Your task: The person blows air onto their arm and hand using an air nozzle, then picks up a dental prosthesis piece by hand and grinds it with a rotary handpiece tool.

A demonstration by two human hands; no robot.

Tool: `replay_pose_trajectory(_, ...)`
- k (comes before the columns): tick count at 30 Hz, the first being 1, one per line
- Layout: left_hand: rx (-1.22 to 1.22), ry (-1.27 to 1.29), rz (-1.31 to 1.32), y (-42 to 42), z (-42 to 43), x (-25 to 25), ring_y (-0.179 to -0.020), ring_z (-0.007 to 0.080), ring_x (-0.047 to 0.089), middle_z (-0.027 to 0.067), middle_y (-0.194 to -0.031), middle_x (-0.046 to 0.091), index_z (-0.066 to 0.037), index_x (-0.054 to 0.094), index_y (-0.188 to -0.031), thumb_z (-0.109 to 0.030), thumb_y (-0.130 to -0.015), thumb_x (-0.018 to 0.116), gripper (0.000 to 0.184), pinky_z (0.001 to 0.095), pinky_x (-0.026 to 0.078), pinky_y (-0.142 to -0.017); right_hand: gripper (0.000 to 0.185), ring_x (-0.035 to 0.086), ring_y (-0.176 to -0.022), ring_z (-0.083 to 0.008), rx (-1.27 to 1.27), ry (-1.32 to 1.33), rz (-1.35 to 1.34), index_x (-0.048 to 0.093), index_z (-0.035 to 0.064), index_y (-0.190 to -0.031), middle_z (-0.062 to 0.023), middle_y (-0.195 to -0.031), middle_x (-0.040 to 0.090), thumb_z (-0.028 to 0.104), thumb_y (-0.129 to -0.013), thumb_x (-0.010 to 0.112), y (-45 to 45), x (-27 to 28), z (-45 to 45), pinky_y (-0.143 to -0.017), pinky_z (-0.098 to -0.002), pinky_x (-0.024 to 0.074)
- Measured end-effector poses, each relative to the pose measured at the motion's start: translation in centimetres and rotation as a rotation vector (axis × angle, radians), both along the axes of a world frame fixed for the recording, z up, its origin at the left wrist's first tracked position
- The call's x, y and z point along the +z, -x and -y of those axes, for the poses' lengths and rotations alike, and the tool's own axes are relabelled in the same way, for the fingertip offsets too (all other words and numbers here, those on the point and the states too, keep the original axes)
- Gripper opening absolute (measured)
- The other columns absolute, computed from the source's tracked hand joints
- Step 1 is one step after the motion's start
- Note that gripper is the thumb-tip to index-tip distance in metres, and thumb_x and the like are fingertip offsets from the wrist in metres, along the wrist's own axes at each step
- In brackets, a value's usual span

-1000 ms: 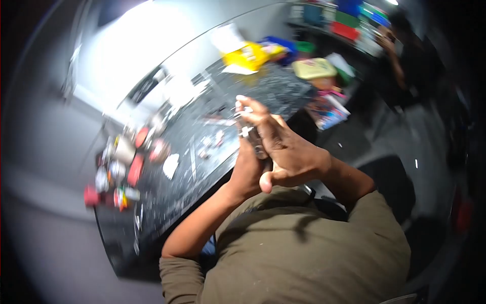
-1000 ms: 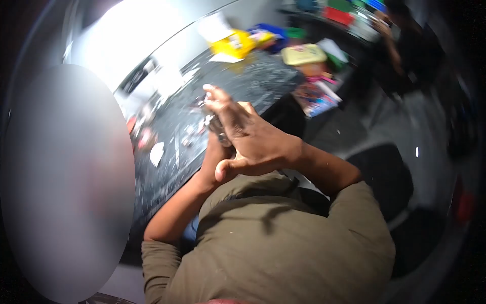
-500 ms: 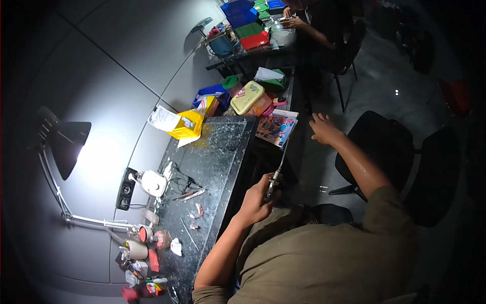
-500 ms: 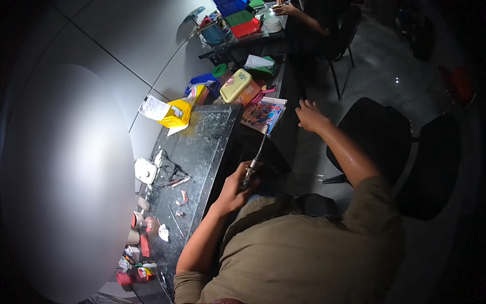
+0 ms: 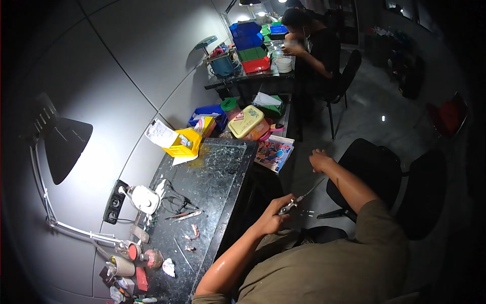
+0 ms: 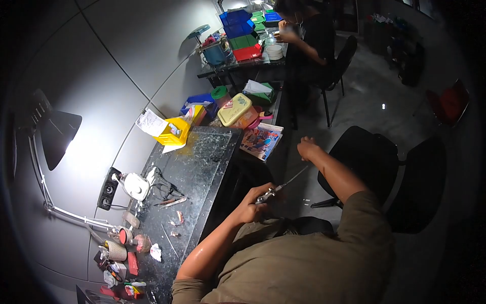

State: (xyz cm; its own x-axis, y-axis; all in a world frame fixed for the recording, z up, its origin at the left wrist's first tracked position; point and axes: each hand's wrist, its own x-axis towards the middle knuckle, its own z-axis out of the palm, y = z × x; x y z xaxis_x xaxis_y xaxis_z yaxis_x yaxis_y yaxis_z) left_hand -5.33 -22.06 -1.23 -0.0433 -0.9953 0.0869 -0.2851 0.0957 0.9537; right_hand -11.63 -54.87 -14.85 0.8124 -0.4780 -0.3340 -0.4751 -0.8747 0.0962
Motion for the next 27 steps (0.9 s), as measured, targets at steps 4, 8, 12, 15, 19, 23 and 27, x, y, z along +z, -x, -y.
replay_pose_trajectory(4, -0.024, -0.15, -0.12, 0.8, -0.4, -1.2, -0.094, 0.0312, 0.06, 0.0194, -0.099, 0.062, 0.003, 0.061, -0.101, -0.006, -0.065, 0.058, 0.037, 0.0394, 0.045, -0.09, 0.058, 0.045, -0.133, -0.0345, 0.036, 0.082, -0.079, 0.064, 0.0054, -0.127, -0.0196, -0.14, 0.052, 0.032, -0.079, 0.083, -0.2, -0.2, 0.4, -0.108, -0.0513, 0.0374)
replay_pose_trajectory(8, 0.089, 0.008, 0.09, 1.9, -1.1, 0.4, -0.078, 0.0205, 0.063, 0.0071, -0.081, 0.067, 0.003, 0.068, -0.109, -0.011, -0.072, 0.062, 0.039, 0.0345, 0.05, -0.076, 0.045, 0.051, -0.128, -0.0342, 0.05, 0.085, -0.168, 0.069, 0.006, -0.123, -0.0161, -0.135, 0.059, 0.02, -0.081, 0.078, 0.0, -2.6, 0.5, -0.104, -0.0553, 0.0404)
replay_pose_trajectory(12, -0.138, -0.043, -0.153, 0.9, -1.4, -0.5, -0.078, 0.0157, 0.068, 0.0078, -0.082, 0.069, 0.004, 0.07, -0.107, -0.009, -0.075, 0.062, 0.036, 0.0314, 0.052, -0.069, 0.044, 0.051, -0.128, -0.0338, 0.092, 0.088, -0.235, 0.069, 0.0061, -0.123, -0.016, -0.132, 0.06, 0.014, -0.08, 0.074, 0.4, -5.6, -0.3, -0.104, -0.0552, 0.041)
replay_pose_trajectory(15, 0.092, -0.001, 0.223, 1.9, -1.5, -0.4, -0.076, 0.0131, 0.066, 0.0072, -0.081, 0.069, 0.005, 0.07, -0.107, -0.01, -0.073, 0.061, 0.038, 0.0293, 0.052, -0.066, 0.044, 0.053, -0.126, -0.0335, 0.209, 0.008, -0.249, 0.07, 0.0064, -0.122, -0.0157, -0.131, 0.062, 0.015, -0.08, 0.074, 1.8, -9.5, -3.2, -0.102, -0.0554, 0.0419)
replay_pose_trajectory(19, -0.054, -0.228, -0.039, 0.2, -1.4, -0.4, -0.08, 0.0269, 0.068, 0.0192, -0.086, 0.07, 0.008, 0.069, -0.101, -0.008, -0.071, 0.061, 0.035, 0.0366, 0.052, -0.074, 0.039, 0.055, -0.124, -0.0337, 0.273, -0.009, -0.364, 0.071, 0.0038, -0.119, -0.0174, -0.129, 0.063, 0.017, -0.082, 0.072, 1.9, -10.4, -5.3, -0.102, -0.0521, 0.0421)
replay_pose_trajectory(23, 0.297, -0.262, 0.417, -0.2, -0.5, -2.7, -0.098, 0.0454, 0.067, 0.0318, -0.097, 0.068, 0.009, 0.07, -0.096, -0.015, -0.074, 0.06, 0.034, 0.0476, 0.053, -0.089, 0.036, 0.052, -0.127, -0.033, 0.378, -0.022, -0.387, 0.072, 0.0027, -0.116, -0.0193, -0.133, 0.06, 0.018, -0.083, 0.069, 1.3, -11.0, -6.9, -0.103, -0.0495, 0.0404)
replay_pose_trajectory(27, 0.329, -0.381, 0.584, -0.8, 0.4, -6.7, -0.092, 0.0455, 0.067, 0.0336, -0.095, 0.067, 0.007, 0.071, -0.098, -0.015, -0.075, 0.057, 0.034, 0.0498, 0.054, -0.085, 0.039, 0.046, -0.134, -0.0321, 0.484, 0.079, -0.278, 0.072, 0.0073, -0.119, -0.0168, -0.139, 0.057, 0.022, -0.083, 0.07, 1.5, -11.3, -8.7, -0.107, -0.0503, 0.0373)
